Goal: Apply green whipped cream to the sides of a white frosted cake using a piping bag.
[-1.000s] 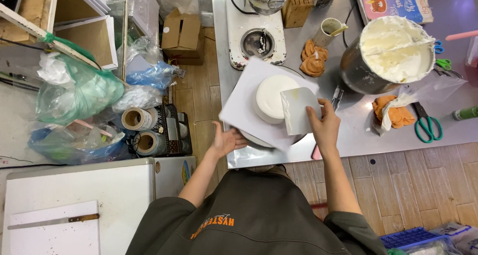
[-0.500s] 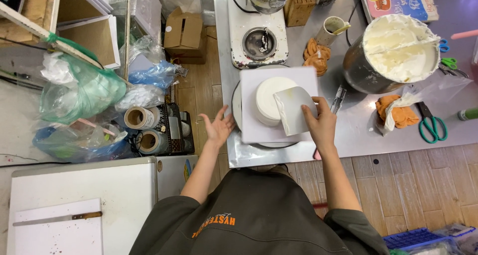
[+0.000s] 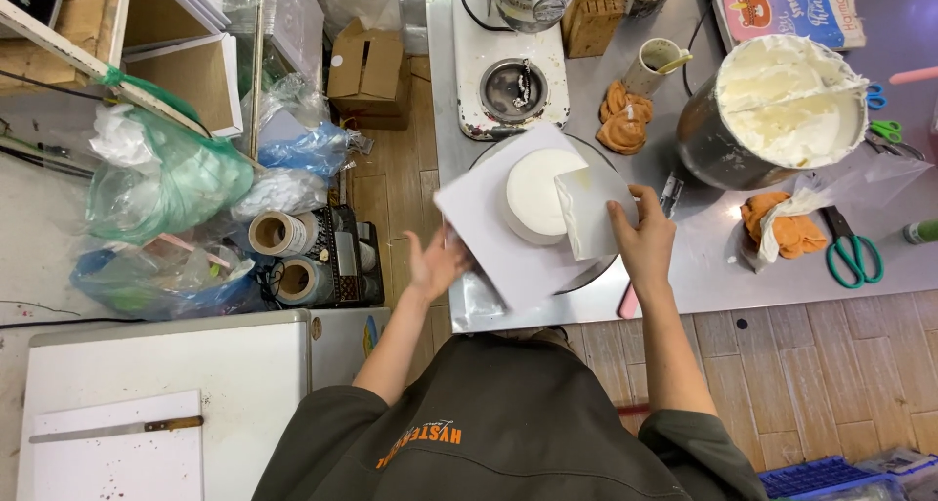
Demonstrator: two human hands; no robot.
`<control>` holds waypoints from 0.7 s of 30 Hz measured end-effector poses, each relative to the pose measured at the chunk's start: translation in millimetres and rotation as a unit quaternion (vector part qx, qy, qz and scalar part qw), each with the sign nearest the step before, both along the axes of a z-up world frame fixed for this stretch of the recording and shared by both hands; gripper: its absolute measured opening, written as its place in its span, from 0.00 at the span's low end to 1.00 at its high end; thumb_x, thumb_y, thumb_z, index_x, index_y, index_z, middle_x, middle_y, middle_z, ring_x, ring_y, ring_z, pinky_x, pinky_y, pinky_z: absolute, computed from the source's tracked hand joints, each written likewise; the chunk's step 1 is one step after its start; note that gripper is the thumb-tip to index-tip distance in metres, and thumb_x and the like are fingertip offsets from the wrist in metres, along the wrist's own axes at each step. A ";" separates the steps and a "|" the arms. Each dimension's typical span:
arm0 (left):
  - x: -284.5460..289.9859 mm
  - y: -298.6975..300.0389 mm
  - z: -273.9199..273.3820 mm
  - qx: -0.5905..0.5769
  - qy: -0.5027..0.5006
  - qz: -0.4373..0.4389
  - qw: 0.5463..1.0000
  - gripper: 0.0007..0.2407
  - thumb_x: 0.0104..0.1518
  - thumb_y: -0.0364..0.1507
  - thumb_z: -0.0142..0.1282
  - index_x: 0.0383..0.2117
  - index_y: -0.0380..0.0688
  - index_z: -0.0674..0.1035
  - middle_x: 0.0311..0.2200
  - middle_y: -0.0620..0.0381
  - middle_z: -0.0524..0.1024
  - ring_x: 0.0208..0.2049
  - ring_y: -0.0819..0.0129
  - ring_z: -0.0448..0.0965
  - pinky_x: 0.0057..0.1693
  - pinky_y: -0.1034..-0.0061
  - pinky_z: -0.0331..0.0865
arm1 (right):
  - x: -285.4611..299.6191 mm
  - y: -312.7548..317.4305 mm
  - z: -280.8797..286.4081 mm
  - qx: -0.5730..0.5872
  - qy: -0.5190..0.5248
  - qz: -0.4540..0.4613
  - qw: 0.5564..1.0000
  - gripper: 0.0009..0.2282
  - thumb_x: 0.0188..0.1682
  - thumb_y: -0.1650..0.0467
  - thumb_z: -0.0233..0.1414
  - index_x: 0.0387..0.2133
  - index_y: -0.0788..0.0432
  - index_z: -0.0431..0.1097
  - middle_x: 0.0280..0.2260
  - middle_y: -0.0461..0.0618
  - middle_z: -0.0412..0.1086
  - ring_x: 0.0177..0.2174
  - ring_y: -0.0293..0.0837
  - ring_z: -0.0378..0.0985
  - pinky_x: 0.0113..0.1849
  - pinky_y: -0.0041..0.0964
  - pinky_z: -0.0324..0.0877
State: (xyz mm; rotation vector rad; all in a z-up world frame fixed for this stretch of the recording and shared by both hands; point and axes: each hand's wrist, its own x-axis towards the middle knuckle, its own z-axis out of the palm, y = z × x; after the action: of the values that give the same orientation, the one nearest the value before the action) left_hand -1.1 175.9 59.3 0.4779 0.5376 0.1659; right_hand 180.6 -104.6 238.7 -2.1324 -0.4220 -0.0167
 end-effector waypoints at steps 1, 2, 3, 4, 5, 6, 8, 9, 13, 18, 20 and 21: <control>-1.0 -0.2 7.7 0.000 -0.001 -0.001 1.000 0.49 0.47 0.71 0.07 0.73 0.54 0.42 0.73 0.40 0.44 0.74 0.42 0.43 0.75 0.45 0.41 | 0.7 -0.9 -1.4 0.000 -0.001 -0.001 1.000 0.14 0.53 0.68 0.58 0.47 0.64 0.70 0.29 0.55 0.77 0.23 0.38 0.74 0.27 0.34 0.67; -2.2 -1.2 15.1 0.038 0.006 -0.163 0.986 0.50 0.43 0.70 0.04 0.73 0.52 0.42 0.73 0.44 0.43 0.74 0.44 0.42 0.74 0.42 0.40 | 1.1 -2.4 -2.8 0.003 0.000 0.002 1.000 0.13 0.53 0.68 0.58 0.47 0.64 0.70 0.30 0.55 0.78 0.24 0.39 0.76 0.28 0.33 0.68; -3.4 -2.1 22.4 0.075 0.013 -0.321 0.944 0.52 0.40 0.68 0.01 0.73 0.51 0.42 0.73 0.48 0.43 0.74 0.45 0.42 0.72 0.40 0.39 | 1.5 -4.0 -4.2 0.005 0.001 0.005 1.000 0.13 0.53 0.68 0.58 0.47 0.64 0.70 0.30 0.56 0.78 0.26 0.39 0.79 0.29 0.33 0.70; -1.6 2.9 21.4 0.075 0.013 -0.321 0.944 0.52 0.40 0.68 0.01 0.73 0.51 0.42 0.73 0.48 0.43 0.74 0.45 0.42 0.72 0.40 0.39 | 2.1 -4.8 -5.2 0.005 0.001 0.005 1.000 0.13 0.53 0.68 0.58 0.47 0.64 0.70 0.30 0.56 0.78 0.26 0.39 0.79 0.29 0.33 0.70; 0.3 7.9 20.5 0.087 0.029 -0.278 0.956 0.51 0.40 0.68 0.01 0.73 0.51 0.43 0.73 0.47 0.45 0.73 0.43 0.44 0.72 0.41 0.39 | 2.7 -5.7 -6.1 0.005 -0.003 0.007 1.000 0.13 0.54 0.67 0.58 0.47 0.64 0.70 0.31 0.56 0.78 0.26 0.40 0.79 0.30 0.33 0.70; 1.7 13.2 19.7 0.098 0.045 -0.235 0.966 0.51 0.40 0.68 0.01 0.72 0.51 0.44 0.73 0.46 0.47 0.72 0.40 0.46 0.71 0.43 0.38 | 2.7 -6.4 -7.2 0.006 -0.006 0.009 1.000 0.13 0.54 0.67 0.58 0.47 0.64 0.70 0.32 0.56 0.79 0.26 0.41 0.80 0.30 0.34 0.71; 1.8 21.9 9.7 0.108 0.037 -0.138 0.984 0.51 0.44 0.68 0.01 0.72 0.48 0.44 0.72 0.40 0.48 0.73 0.40 0.46 0.73 0.47 0.38 | 0.7 -6.7 -5.5 0.002 -0.005 0.006 1.000 0.13 0.53 0.67 0.58 0.46 0.63 0.71 0.32 0.56 0.79 0.26 0.41 0.79 0.30 0.34 0.70; 1.7 26.0 4.5 0.117 0.030 -0.039 0.992 0.50 0.47 0.69 0.01 0.72 0.45 0.44 0.72 0.33 0.49 0.74 0.40 0.47 0.74 0.51 0.38 | -0.2 -6.9 -4.6 -0.001 -0.005 0.005 1.000 0.13 0.53 0.67 0.58 0.46 0.63 0.71 0.32 0.56 0.79 0.26 0.41 0.79 0.30 0.34 0.70; 1.4 6.0 21.7 0.129 0.021 -0.055 0.990 0.50 0.45 0.68 0.06 0.74 0.48 0.47 0.72 0.40 0.46 0.73 0.42 0.45 0.73 0.48 0.39 | -0.4 -5.6 -2.8 -0.005 -0.001 0.007 1.000 0.13 0.53 0.67 0.58 0.46 0.63 0.71 0.32 0.56 0.79 0.25 0.41 0.79 0.29 0.34 0.70; -7.7 -6.5 -5.4 0.062 -0.002 -0.174 0.983 0.51 0.44 0.70 0.08 0.72 0.45 0.42 0.71 0.35 0.49 0.70 0.39 0.54 0.71 0.44 0.51 | -0.3 -5.4 -0.9 -0.019 0.012 0.001 1.000 0.14 0.52 0.67 0.59 0.47 0.63 0.71 0.31 0.56 0.78 0.22 0.40 0.76 0.27 0.34 0.68; -11.1 -6.8 -6.4 0.063 -0.013 -0.183 0.981 0.52 0.44 0.70 0.09 0.72 0.45 0.42 0.70 0.33 0.51 0.69 0.39 0.57 0.69 0.44 0.56 | 1.2 -6.8 -3.7 -0.015 0.006 0.007 1.000 0.14 0.52 0.67 0.58 0.47 0.63 0.71 0.31 0.56 0.78 0.22 0.40 0.75 0.27 0.34 0.67; -12.3 -6.9 -6.8 0.064 -0.024 -0.193 0.979 0.52 0.44 0.70 0.09 0.72 0.45 0.42 0.70 0.31 0.52 0.68 0.39 0.60 0.67 0.44 0.60 | 2.3 -7.5 -4.9 -0.010 -0.001 0.011 1.000 0.14 0.53 0.67 0.58 0.47 0.62 0.71 0.31 0.55 0.78 0.22 0.39 0.75 0.27 0.34 0.67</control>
State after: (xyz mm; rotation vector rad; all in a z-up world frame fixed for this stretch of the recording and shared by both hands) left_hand -13.5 169.0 52.5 0.6926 0.3789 -0.1606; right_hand 182.9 -112.2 233.7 -2.1468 -0.4497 -0.0025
